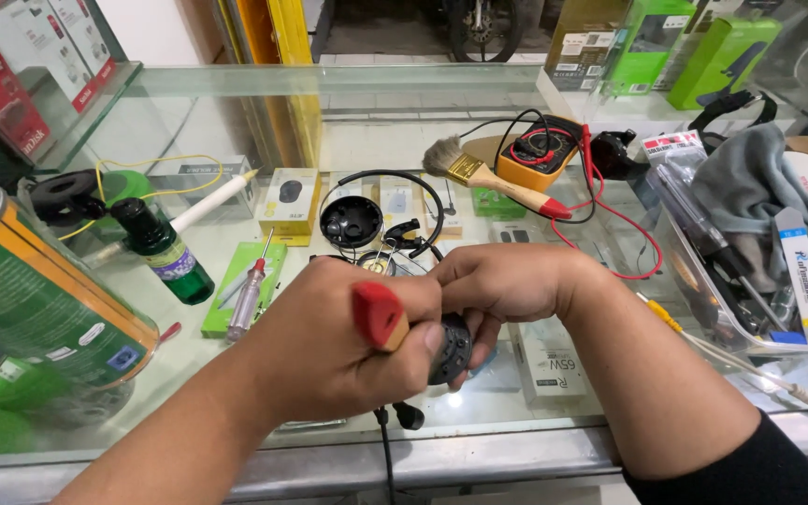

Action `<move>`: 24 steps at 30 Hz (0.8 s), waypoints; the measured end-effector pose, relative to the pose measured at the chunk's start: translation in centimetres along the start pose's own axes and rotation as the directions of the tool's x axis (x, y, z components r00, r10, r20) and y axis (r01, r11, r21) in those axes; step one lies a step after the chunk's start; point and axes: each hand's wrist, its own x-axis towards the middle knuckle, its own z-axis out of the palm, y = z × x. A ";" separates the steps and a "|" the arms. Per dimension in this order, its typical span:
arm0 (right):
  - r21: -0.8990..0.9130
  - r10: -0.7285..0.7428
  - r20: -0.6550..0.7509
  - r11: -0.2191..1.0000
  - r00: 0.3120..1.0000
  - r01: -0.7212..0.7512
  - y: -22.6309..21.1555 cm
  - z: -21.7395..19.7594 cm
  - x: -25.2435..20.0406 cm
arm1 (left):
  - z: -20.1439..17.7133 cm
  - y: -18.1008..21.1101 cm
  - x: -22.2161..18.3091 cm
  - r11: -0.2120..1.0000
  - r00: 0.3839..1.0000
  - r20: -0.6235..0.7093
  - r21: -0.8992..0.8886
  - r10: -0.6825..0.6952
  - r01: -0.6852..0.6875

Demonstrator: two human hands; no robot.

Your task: Cleaning and reassembling the components of a headphone ear cup using a brush and cleaning spray.

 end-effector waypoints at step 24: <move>-0.024 0.004 0.013 1.000 1.000 -0.004 -0.1 -0.2 0.0 | -1.1 1.1 0.1 0.939 0.941 0.057 0.078 0.332 -0.336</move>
